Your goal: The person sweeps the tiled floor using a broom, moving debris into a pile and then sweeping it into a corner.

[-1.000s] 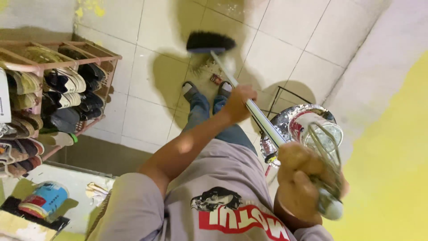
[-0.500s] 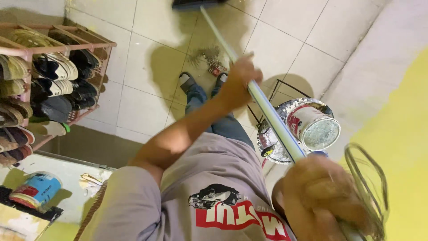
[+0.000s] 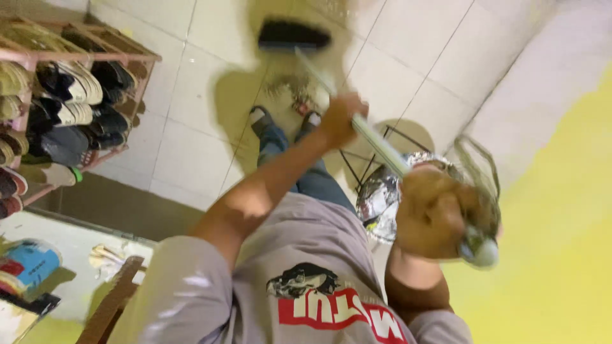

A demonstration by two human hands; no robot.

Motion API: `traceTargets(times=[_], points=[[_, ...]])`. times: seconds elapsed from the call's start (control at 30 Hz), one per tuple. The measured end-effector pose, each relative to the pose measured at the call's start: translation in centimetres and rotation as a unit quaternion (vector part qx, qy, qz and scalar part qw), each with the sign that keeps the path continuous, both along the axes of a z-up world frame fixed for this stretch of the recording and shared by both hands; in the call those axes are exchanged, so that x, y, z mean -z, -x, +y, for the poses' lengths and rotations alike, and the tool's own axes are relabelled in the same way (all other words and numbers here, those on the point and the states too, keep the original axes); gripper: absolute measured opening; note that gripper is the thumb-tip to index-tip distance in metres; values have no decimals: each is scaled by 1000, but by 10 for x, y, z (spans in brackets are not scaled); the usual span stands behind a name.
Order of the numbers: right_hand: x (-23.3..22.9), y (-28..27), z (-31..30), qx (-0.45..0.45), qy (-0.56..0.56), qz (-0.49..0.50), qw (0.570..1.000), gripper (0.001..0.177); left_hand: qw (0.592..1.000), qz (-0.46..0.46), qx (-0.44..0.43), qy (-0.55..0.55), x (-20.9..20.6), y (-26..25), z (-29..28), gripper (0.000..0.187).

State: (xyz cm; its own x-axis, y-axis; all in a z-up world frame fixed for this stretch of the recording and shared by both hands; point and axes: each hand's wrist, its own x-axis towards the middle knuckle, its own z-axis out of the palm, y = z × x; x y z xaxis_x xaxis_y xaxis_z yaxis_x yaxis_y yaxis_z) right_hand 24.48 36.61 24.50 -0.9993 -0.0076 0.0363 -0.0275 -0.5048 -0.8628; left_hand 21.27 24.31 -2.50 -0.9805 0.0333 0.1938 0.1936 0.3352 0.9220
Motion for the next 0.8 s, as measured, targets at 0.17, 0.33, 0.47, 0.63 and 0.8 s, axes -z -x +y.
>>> traceTargets(times=[0.17, 0.33, 0.47, 0.63, 0.8], points=[[-32, -21, 23, -25, -36, 51, 998, 20, 997, -38, -9, -72, -51, -45, 22, 12], [-103, -4, 31, -185, -479, 288, 808, 34, 996, -42, -4, -85, -94, -53, 9, 12], [-78, -6, 2, -113, -251, 197, 941, 26, 994, 44, -80, -52, -91, -32, -17, 12], [10, 7, -59, -97, -251, 249, 930, 25, 972, 66, -219, -51, -26, 1, -87, 10], [58, 23, -121, -104, -236, 305, 917, 29, 975, 4, -219, -27, 37, 3, -136, 8]])
